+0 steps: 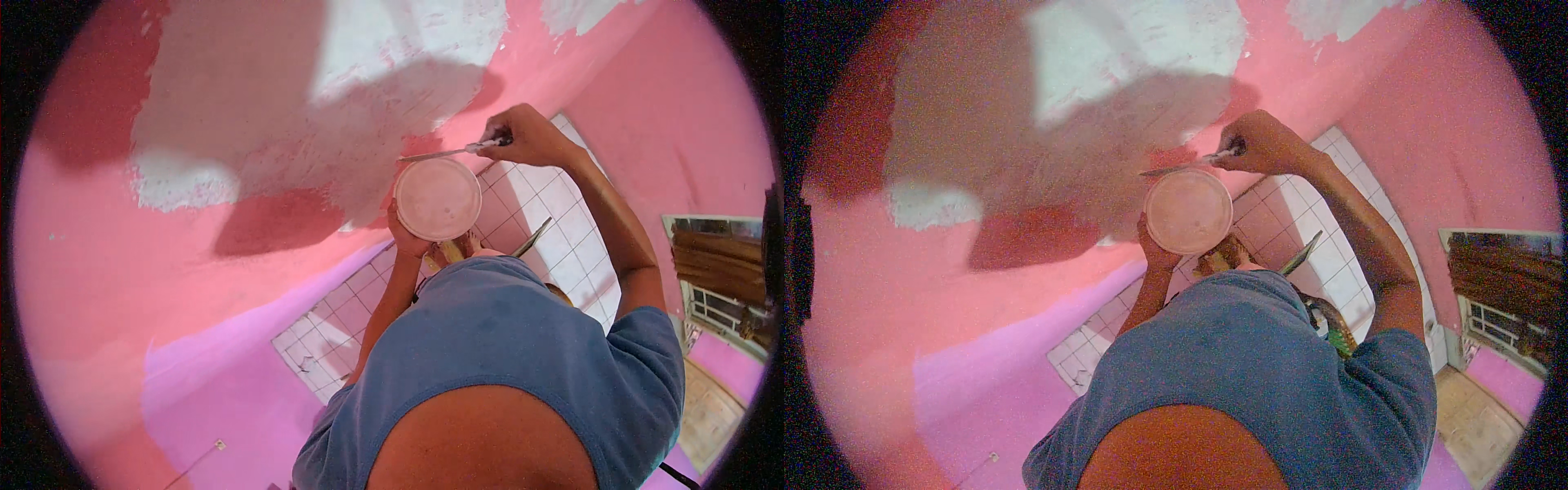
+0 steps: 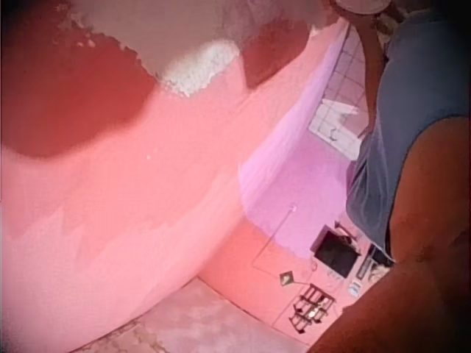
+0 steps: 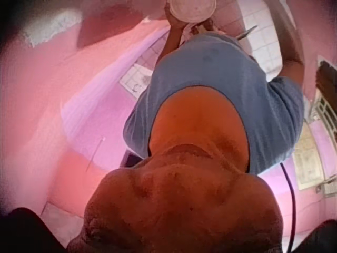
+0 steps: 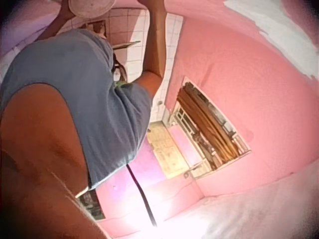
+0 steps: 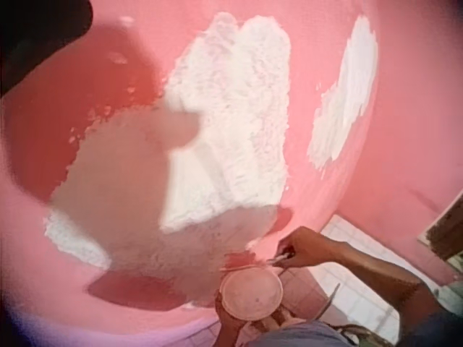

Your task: The person applies a white plastering compound to a pink wall using a putty knife. They repeatedly scoop the compound from a small white container and smooth it over a patch on the wall.

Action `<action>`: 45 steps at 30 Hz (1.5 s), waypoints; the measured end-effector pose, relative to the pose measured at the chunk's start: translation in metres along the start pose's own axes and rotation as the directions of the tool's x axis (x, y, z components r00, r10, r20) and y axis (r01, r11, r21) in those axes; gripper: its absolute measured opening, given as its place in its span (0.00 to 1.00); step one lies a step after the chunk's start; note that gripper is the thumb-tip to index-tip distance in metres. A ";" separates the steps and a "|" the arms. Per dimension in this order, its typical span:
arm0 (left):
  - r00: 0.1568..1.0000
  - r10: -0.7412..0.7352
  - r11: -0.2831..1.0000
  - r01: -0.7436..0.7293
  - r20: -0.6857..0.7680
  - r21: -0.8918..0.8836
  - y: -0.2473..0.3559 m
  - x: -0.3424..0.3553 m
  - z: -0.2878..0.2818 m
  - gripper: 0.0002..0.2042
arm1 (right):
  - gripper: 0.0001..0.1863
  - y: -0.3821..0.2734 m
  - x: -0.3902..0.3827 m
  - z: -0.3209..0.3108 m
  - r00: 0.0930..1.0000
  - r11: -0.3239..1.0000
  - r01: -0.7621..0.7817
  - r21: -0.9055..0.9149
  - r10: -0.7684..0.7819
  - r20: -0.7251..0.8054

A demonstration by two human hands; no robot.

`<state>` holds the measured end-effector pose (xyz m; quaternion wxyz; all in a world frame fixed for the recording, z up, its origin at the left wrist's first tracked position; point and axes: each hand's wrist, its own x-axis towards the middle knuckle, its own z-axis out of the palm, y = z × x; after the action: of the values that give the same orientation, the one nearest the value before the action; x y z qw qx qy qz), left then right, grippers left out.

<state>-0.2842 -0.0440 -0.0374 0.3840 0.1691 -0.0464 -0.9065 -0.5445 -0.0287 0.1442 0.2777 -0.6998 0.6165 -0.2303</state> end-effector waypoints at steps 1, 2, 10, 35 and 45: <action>0.998 0.057 0.997 -0.055 -0.032 0.061 0.001 0.001 -0.010 0.28 | 0.10 -0.005 0.009 0.000 1.000 1.000 0.009 -0.006 -0.009 0.013; 0.992 0.113 0.987 -0.105 -0.060 0.123 0.002 0.002 -0.007 0.28 | 0.10 -0.010 0.018 -0.002 0.999 0.999 0.044 -0.007 -0.044 -0.011; 0.962 0.228 0.950 -0.254 0.151 0.182 0.007 -0.012 -0.010 0.27 | 0.10 -0.016 0.056 -0.015 0.996 0.990 0.092 -0.109 -0.094 -0.007; 0.890 0.439 0.416 -0.324 0.124 0.850 0.005 -0.030 0.027 0.41 | 0.18 -0.050 0.077 -0.055 0.952 0.951 0.250 -0.185 -0.276 -0.134; 0.987 0.055 0.989 -0.075 -0.154 -0.126 0.009 -0.028 0.018 0.41 | 0.14 -0.049 0.079 -0.016 0.965 0.923 0.253 -0.289 -0.260 0.012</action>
<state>-0.2666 -0.0316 -0.0106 0.4260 0.2094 0.0370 -0.8794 -0.5089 -0.1041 0.1876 0.1321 -0.8043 0.5502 -0.1814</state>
